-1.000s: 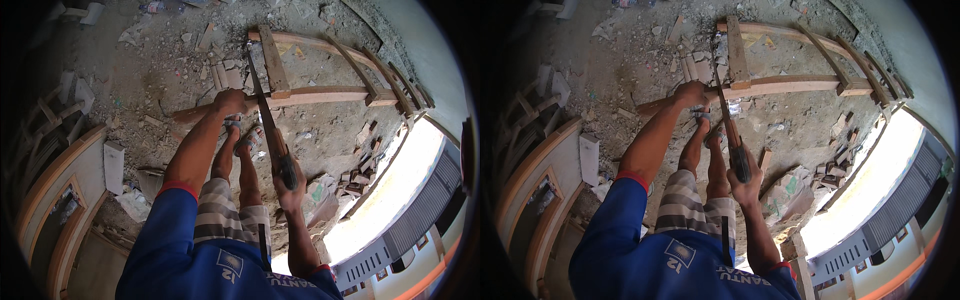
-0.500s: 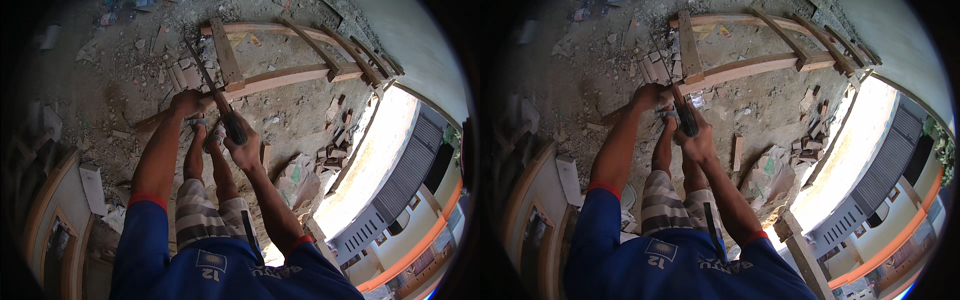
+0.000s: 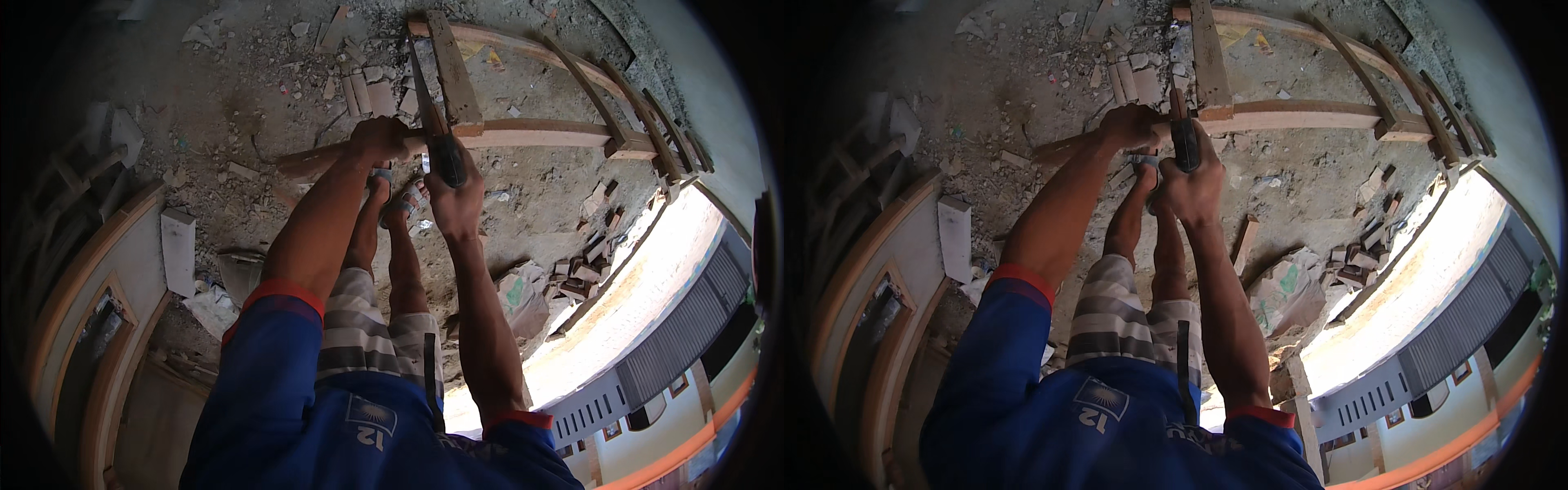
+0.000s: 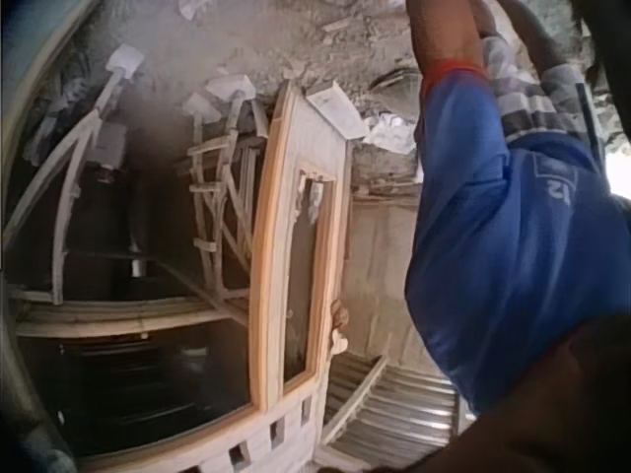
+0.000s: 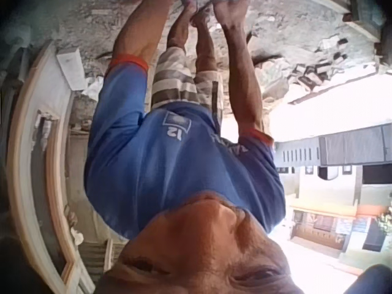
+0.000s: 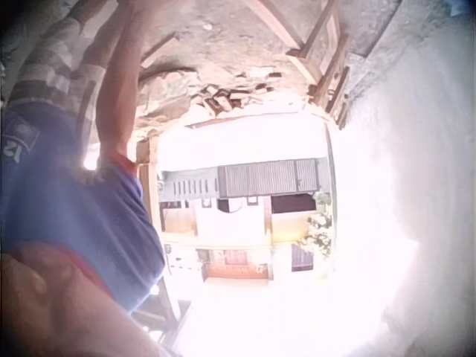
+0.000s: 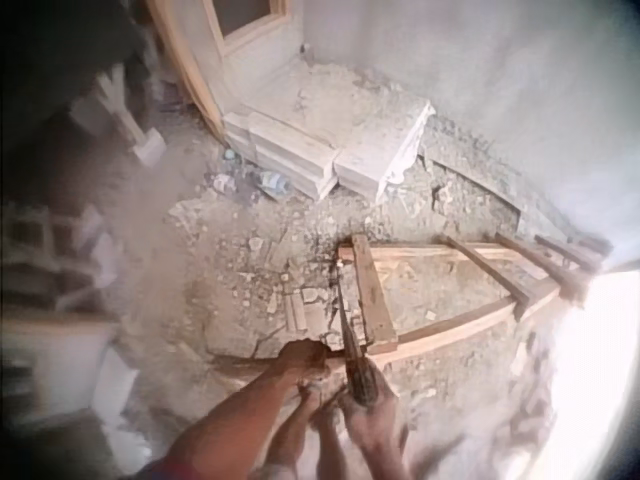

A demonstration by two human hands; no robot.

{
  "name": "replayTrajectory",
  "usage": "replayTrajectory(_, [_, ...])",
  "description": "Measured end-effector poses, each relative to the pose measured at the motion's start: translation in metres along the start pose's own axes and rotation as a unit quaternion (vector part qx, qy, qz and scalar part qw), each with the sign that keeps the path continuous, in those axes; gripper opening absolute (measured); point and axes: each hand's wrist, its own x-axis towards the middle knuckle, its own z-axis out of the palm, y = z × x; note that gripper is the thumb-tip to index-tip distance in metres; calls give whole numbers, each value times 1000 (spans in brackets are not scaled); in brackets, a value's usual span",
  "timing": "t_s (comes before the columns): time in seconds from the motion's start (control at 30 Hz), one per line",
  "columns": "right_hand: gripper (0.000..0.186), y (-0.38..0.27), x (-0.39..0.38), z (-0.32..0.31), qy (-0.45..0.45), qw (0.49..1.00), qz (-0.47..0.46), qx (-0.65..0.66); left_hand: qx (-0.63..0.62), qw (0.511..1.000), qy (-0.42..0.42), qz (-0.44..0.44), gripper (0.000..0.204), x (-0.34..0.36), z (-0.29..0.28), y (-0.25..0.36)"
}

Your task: The person uses a hand saw to cut through a piece of lumber on the floor.

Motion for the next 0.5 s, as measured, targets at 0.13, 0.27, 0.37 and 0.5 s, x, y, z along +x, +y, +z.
replayTrajectory(0.13, [67, -11, -108, -62, -68, 996, 62, -6, 10, 999, 20, -23, 39, -8, -9, -20])
replayTrajectory(0.27, [69, -22, -237, -125, -44, 982, -10, -184, -2, 999, -37, -39, 34, -14, -7, -2])
replayTrajectory(0.37, [66, 2, -181, -89, -29, 997, -33, -67, 14, 999, -15, -39, 36, -19, -5, -7])
replayTrajectory(0.5, [55, 11, -1, -9, -13, 1000, -12, 23, 2, 998, 53, 37, 43, -14, 1, 11])
